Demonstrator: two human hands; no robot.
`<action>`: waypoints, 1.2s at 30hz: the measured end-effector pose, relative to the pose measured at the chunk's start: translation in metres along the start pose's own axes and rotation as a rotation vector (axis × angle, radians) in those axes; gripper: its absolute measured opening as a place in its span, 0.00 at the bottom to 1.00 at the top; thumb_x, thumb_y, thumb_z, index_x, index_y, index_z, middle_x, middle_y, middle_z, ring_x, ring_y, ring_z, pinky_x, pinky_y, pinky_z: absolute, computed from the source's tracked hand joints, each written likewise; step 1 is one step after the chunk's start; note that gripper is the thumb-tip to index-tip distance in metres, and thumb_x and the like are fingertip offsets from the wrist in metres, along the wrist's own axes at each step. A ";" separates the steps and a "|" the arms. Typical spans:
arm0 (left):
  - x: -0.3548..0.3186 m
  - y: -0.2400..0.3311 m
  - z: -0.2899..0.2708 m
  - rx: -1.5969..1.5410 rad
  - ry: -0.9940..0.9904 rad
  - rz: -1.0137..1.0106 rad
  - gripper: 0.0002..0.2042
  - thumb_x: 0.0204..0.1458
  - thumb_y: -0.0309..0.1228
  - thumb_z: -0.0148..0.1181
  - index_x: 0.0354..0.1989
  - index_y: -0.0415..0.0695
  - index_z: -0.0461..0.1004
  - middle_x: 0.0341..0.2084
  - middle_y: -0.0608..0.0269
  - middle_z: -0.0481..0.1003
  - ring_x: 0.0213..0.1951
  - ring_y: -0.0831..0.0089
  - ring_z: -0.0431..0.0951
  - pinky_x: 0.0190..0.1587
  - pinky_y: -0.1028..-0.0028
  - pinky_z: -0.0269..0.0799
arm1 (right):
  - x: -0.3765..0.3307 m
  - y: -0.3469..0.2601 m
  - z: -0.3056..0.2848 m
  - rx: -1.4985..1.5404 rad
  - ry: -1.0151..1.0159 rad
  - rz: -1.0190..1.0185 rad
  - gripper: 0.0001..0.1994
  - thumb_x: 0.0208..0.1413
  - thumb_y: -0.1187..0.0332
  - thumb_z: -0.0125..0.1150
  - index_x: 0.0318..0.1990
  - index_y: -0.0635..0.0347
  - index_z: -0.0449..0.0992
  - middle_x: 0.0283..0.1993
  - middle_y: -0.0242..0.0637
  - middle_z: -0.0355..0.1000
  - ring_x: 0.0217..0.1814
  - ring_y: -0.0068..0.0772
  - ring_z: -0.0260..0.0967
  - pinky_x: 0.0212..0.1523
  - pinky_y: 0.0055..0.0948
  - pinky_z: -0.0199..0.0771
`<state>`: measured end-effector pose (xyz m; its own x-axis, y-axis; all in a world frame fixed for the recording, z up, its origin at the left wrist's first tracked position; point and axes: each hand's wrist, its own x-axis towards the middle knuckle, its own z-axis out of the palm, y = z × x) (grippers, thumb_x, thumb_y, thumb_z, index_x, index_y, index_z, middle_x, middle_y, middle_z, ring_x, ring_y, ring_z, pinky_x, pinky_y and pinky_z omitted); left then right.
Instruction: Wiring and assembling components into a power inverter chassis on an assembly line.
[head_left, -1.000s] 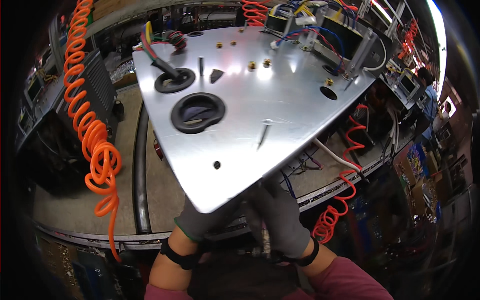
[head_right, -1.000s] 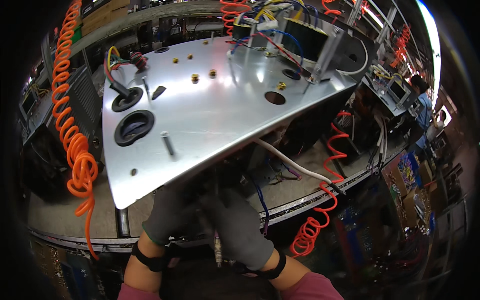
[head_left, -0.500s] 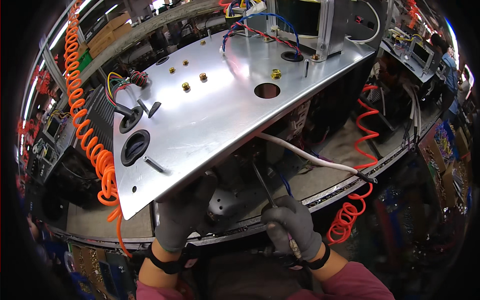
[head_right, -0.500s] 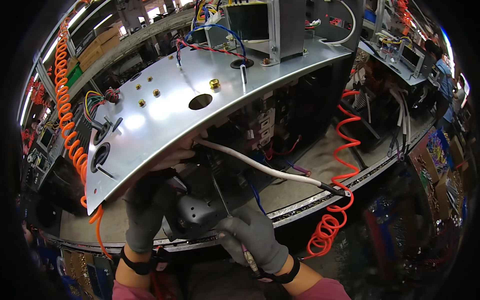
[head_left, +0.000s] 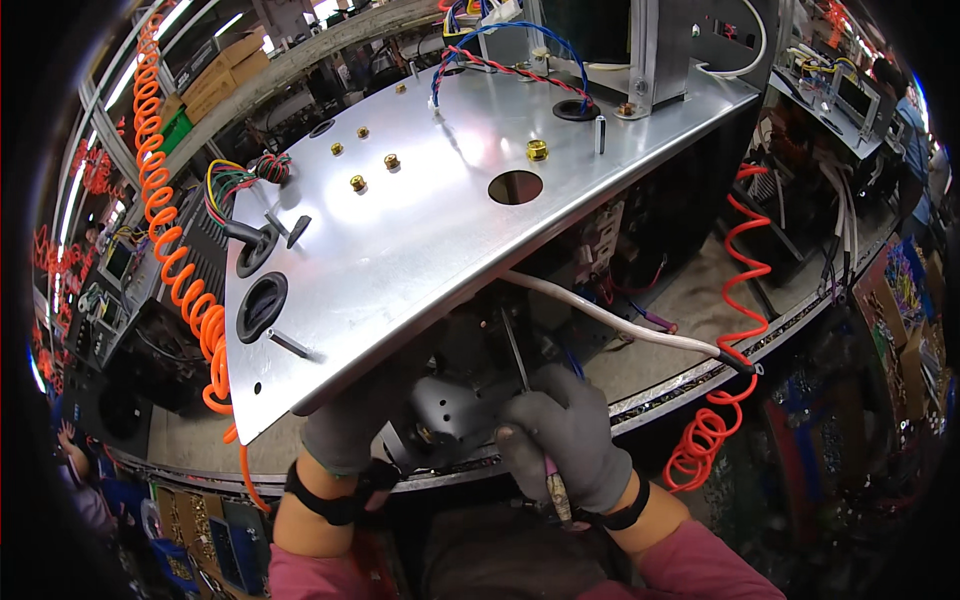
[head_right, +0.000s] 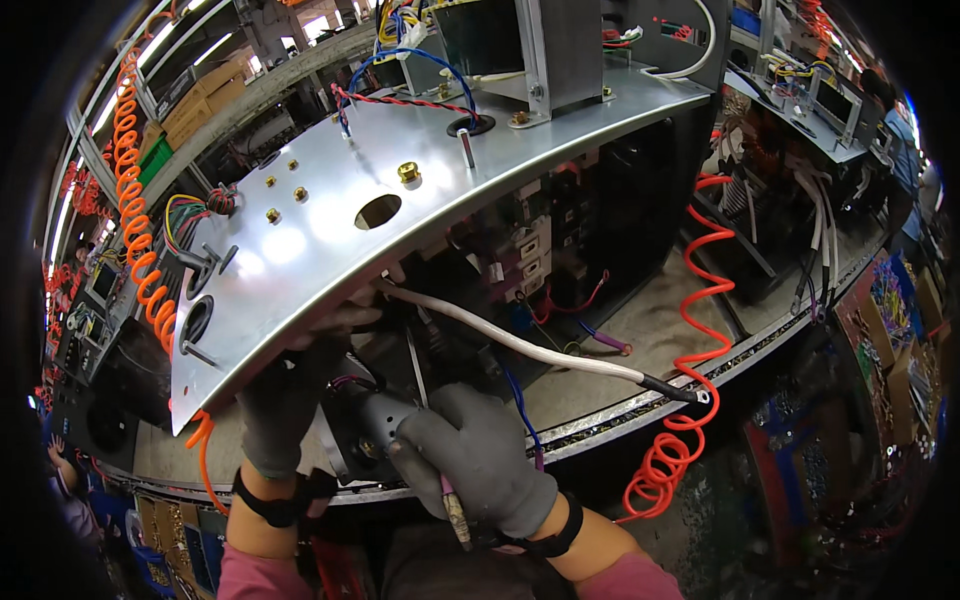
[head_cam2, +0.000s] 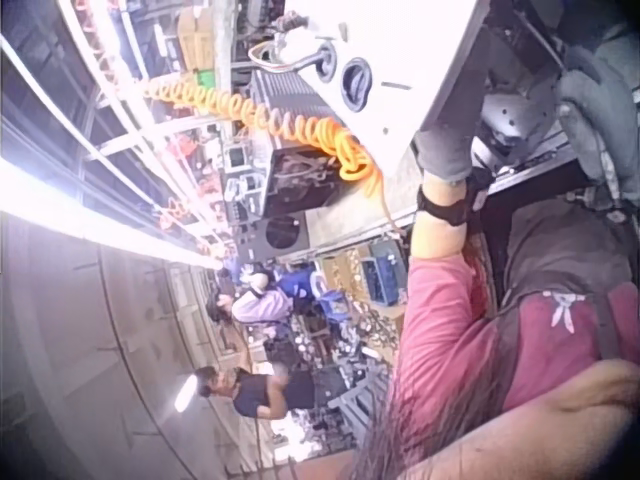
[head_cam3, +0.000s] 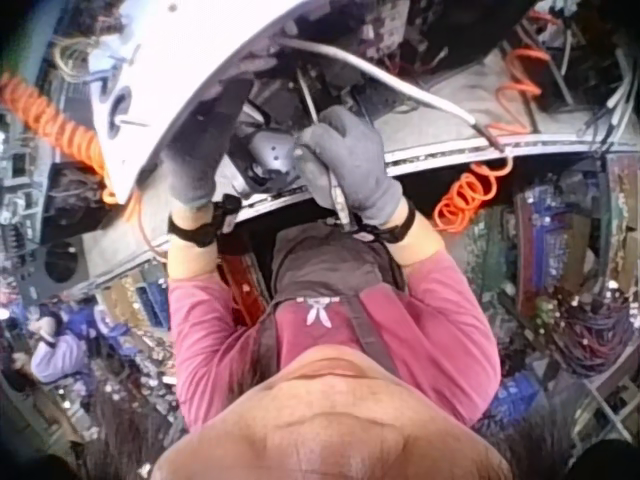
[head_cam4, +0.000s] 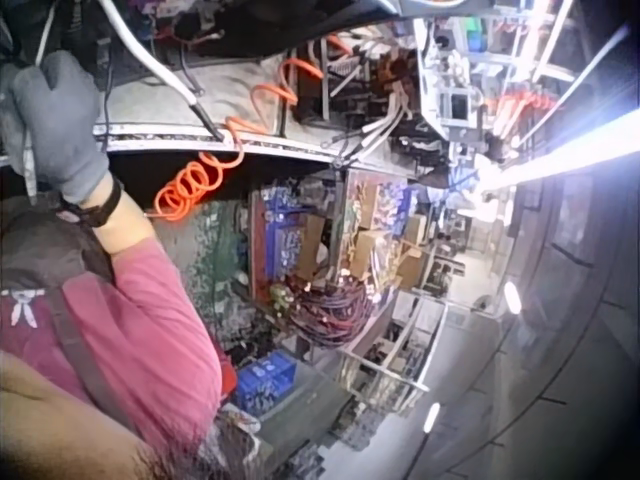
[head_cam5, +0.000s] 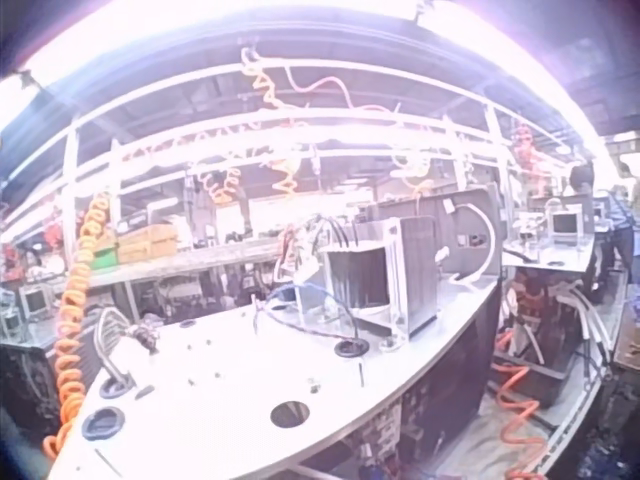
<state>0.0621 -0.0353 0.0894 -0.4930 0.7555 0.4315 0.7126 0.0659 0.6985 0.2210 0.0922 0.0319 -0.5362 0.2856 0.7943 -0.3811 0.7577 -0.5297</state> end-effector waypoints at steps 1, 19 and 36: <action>0.002 -0.002 -0.003 -0.068 -0.035 0.080 0.17 0.59 0.16 0.55 0.58 0.29 0.70 0.50 0.44 0.78 0.55 0.59 0.79 0.56 0.64 0.76 | 0.003 0.000 -0.001 -0.010 -0.010 -0.002 0.09 0.45 0.68 0.70 0.31 0.55 0.75 0.24 0.38 0.65 0.21 0.38 0.65 0.20 0.36 0.63; -0.013 -0.031 -0.035 0.304 -0.389 0.076 0.29 0.71 0.47 0.34 0.75 0.44 0.47 0.73 0.54 0.52 0.72 0.62 0.56 0.72 0.62 0.57 | 0.041 0.009 0.026 -0.010 -0.055 -0.100 0.10 0.44 0.67 0.69 0.35 0.55 0.78 0.27 0.40 0.67 0.24 0.43 0.71 0.24 0.39 0.71; -0.004 -0.056 -0.025 0.554 -0.080 0.265 0.25 0.66 0.43 0.53 0.69 0.51 0.64 0.67 0.70 0.65 0.64 0.77 0.70 0.64 0.70 0.67 | -0.014 -0.016 0.042 -0.147 0.039 0.151 0.07 0.48 0.69 0.69 0.34 0.55 0.77 0.29 0.43 0.70 0.25 0.45 0.71 0.24 0.40 0.69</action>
<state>0.0116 -0.0583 0.0634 -0.2400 0.8374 0.4911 0.9696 0.1819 0.1636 0.2034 0.0513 0.0172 -0.5481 0.4232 0.7215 -0.1832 0.7809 -0.5972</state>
